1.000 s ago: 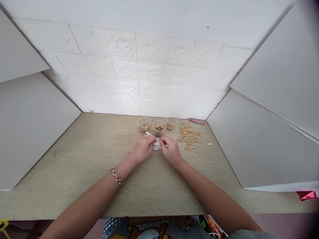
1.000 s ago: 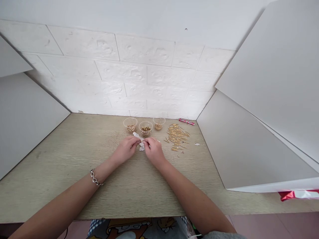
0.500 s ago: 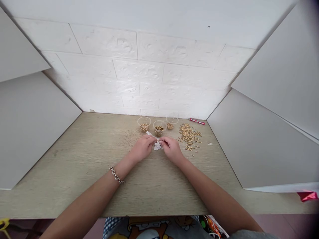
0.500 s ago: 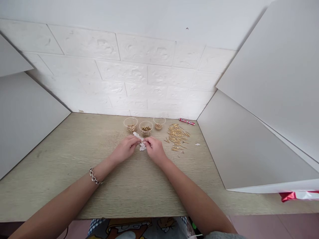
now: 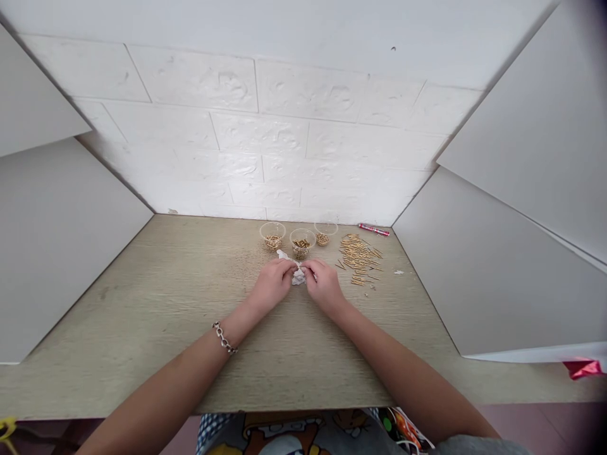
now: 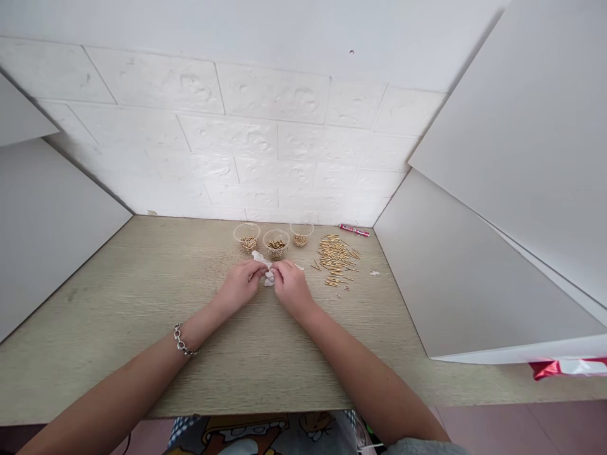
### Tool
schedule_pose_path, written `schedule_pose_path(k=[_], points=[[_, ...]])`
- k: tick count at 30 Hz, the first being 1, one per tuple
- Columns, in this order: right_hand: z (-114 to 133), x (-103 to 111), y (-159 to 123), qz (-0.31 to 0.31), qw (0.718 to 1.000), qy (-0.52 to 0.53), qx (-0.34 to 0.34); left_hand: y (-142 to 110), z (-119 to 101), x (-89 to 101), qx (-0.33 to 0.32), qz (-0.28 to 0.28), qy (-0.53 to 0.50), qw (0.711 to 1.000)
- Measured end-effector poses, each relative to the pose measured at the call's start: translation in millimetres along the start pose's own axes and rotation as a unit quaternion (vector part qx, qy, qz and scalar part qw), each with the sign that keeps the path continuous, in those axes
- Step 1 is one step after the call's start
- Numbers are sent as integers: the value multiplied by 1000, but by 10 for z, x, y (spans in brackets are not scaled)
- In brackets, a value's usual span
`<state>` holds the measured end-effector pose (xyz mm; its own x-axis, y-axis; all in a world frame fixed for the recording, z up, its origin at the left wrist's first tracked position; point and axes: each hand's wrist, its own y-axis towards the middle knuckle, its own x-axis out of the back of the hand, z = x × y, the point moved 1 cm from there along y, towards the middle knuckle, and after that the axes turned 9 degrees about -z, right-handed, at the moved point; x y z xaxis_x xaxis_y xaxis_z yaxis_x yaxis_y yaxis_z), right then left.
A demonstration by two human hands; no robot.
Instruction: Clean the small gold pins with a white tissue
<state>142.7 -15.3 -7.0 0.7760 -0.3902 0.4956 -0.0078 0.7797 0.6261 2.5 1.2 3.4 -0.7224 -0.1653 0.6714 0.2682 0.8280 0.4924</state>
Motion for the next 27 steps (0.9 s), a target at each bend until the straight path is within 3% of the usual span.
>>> schedule_pose_path(k=[9,27], points=[[32,-31,7,-34,998,25,-39,43,-68,29,111,36,-60,991],[-46,-52,-7,-26,982,105,-153,30,29,-61,164,45,-207,964]])
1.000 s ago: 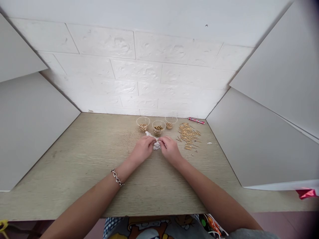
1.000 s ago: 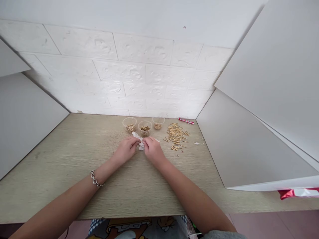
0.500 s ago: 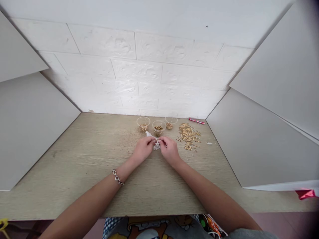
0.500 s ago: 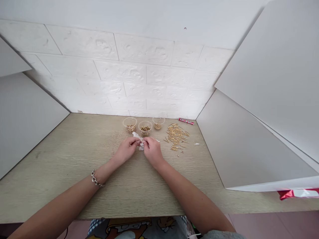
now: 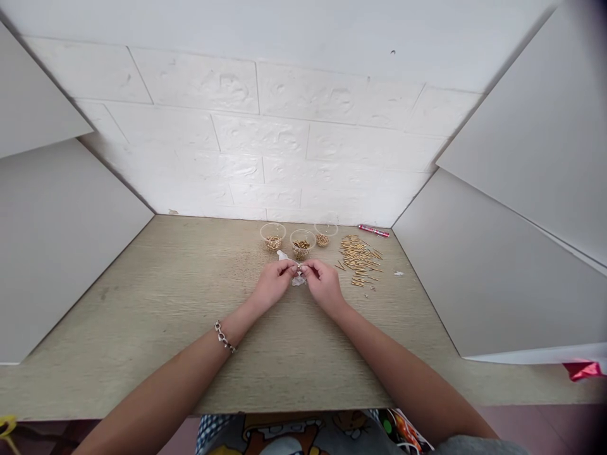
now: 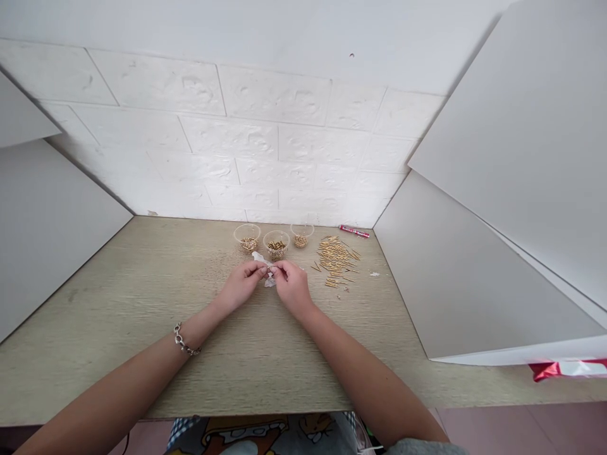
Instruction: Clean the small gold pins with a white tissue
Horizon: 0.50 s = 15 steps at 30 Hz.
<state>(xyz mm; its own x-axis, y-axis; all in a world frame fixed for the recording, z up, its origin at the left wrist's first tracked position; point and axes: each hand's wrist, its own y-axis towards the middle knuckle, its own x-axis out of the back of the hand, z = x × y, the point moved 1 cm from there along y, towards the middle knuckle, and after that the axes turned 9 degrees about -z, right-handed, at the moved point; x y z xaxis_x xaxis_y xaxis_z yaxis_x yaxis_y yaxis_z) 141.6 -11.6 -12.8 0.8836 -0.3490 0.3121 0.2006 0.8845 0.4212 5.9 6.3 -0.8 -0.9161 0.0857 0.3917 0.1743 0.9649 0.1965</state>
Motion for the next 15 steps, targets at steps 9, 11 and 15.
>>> schedule_pose_path(k=[9,11,15], points=[[27,-4,-13,19,994,91,-52,-6,53,-51,24,9,-54,998],[22,-6,-15,21,994,95,-58,-2,54,-50,30,3,-61,998],[-23,-24,-12,28,992,99,-67,4,45,-47,29,5,-59,998]])
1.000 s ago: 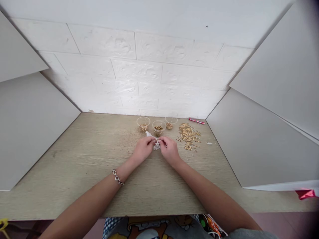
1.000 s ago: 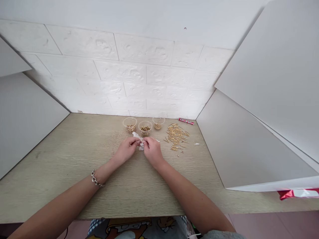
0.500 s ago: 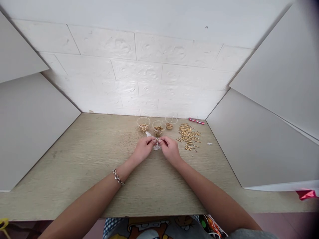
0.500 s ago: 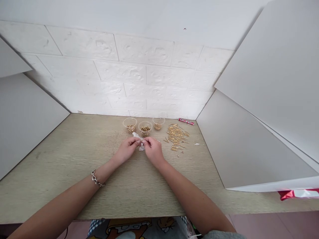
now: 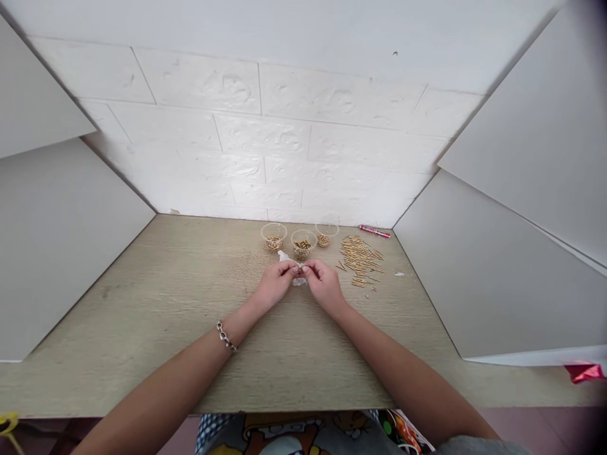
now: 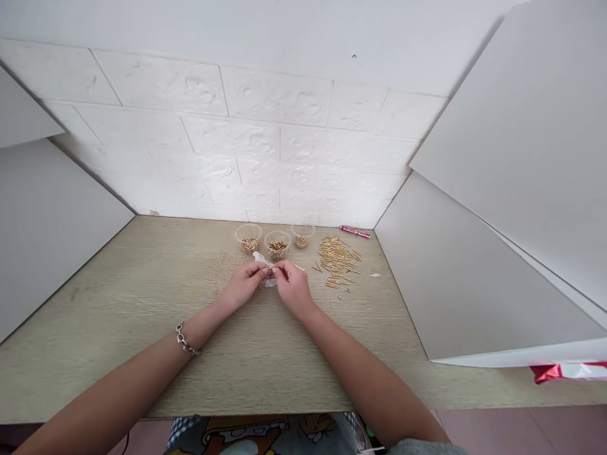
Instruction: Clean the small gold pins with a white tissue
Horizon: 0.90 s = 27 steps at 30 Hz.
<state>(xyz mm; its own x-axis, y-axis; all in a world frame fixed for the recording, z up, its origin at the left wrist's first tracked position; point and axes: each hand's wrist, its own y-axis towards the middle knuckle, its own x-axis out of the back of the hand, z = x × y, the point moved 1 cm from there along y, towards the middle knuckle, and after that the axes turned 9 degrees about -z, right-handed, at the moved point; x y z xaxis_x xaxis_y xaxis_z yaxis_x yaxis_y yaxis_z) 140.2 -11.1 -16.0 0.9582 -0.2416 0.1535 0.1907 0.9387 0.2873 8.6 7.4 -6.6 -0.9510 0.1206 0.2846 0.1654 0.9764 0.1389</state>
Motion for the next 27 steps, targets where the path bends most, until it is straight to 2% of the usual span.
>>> schedule_pose_path(k=[8,17,22,27], points=[[8,-1,-9,5,1000,2,4,-17,-106,31,-4,15,41,999],[40,35,-3,32,999,-32,14,-17,-160,63,-47,33,125,990],[89,81,10,44,994,-89,56,-13,-150,68,-28,49,129,990],[110,109,24,59,983,-145,97,-22,-159,72,-36,48,165,984]])
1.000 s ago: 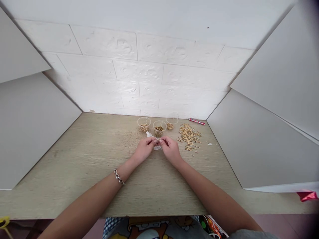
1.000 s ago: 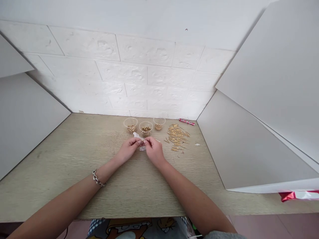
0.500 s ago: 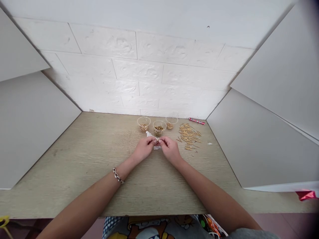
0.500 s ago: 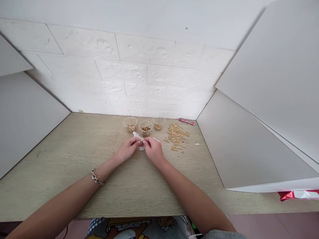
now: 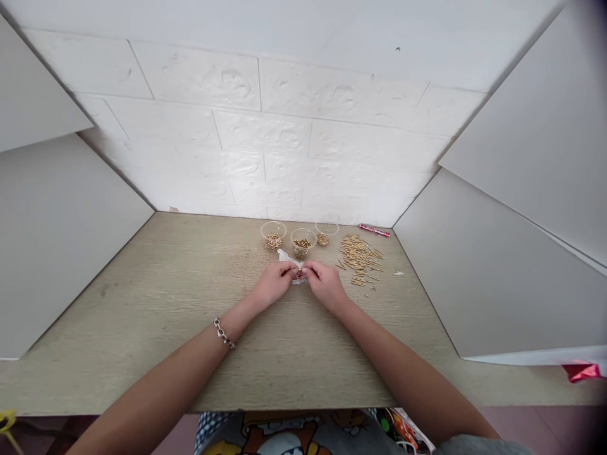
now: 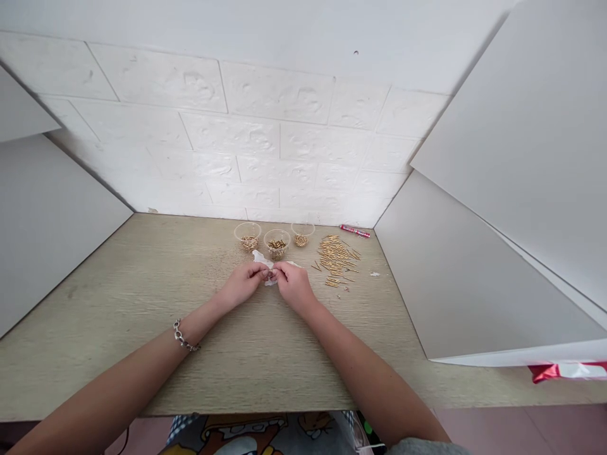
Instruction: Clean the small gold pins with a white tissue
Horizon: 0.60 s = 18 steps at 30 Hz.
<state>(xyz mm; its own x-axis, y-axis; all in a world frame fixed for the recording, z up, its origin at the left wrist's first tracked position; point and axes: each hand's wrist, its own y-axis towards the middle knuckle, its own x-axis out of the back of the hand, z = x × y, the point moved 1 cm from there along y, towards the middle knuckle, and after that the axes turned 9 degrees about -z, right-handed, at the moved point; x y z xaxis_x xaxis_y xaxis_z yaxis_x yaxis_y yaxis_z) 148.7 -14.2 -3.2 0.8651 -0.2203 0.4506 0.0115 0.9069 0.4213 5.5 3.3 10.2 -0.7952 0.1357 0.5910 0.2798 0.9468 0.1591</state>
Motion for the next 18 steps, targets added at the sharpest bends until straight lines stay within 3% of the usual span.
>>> schedule_pose_path(k=[8,14,18], points=[[-13,-20,0,6,1000,-25,16,-18,2,-12,-45,-31,50,997],[19,-76,-45,-48,999,13,-21,-28,-2,-21,-61,-63,59,994],[30,-120,-71,-83,996,4,-20,-27,-34,-8,-35,-66,37,997]])
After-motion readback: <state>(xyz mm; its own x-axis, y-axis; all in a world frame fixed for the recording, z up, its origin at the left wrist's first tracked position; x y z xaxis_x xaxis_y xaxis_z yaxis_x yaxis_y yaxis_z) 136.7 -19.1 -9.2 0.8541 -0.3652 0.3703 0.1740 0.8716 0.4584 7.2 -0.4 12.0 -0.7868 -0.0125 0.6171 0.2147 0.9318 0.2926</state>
